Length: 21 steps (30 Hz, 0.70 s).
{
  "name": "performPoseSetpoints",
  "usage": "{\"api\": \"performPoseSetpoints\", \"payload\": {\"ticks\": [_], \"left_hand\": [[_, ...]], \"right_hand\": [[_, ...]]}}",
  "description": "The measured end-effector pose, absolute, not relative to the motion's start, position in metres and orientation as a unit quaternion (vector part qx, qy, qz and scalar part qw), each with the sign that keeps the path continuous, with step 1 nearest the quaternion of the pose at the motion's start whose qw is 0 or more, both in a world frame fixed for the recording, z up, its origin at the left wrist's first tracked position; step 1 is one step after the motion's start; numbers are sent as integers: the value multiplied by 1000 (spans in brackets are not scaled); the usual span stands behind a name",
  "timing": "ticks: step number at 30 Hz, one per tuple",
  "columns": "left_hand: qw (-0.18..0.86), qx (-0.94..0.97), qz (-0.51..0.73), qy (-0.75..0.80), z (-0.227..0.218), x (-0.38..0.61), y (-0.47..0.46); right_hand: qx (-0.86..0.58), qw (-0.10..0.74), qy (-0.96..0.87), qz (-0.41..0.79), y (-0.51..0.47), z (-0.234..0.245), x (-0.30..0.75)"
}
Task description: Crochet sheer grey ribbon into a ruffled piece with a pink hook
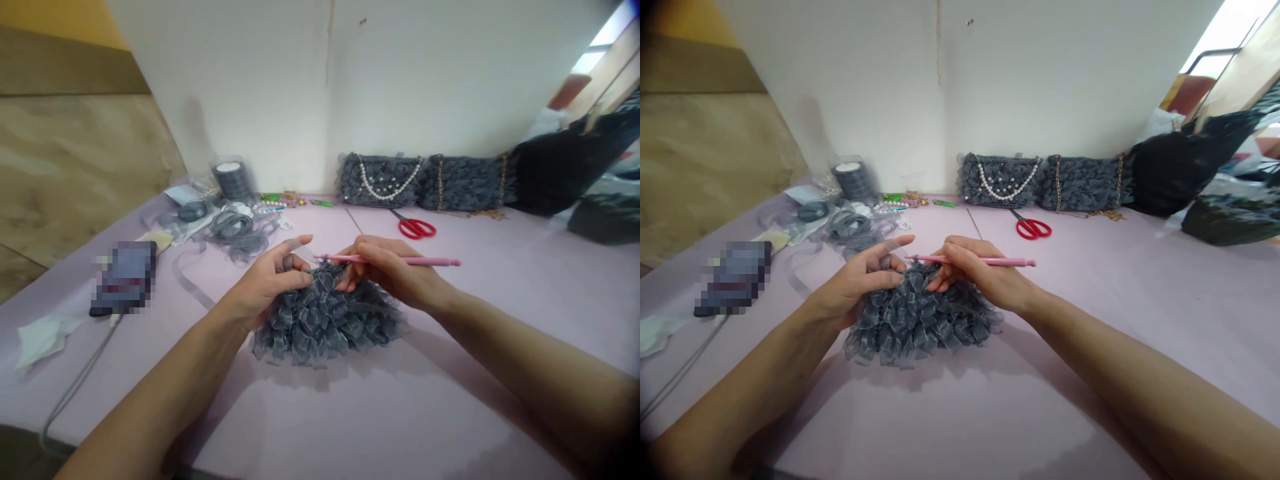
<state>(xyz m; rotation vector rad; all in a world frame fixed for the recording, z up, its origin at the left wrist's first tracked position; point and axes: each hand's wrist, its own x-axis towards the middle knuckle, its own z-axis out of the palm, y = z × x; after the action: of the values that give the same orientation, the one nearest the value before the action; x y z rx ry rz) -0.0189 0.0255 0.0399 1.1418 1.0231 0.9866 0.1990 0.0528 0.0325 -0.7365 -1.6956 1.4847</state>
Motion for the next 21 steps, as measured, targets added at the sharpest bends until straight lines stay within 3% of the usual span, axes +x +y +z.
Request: {"api": "performPoseSetpoints", "payload": {"ticks": [9,21], "left_hand": [[556,546,437,449,35,-17,26],[250,706,420,512,29,-8,17]], "right_hand": [[-313,271,-793,446,45,51,203],[-300,256,-905,158,21,49,187]]}}
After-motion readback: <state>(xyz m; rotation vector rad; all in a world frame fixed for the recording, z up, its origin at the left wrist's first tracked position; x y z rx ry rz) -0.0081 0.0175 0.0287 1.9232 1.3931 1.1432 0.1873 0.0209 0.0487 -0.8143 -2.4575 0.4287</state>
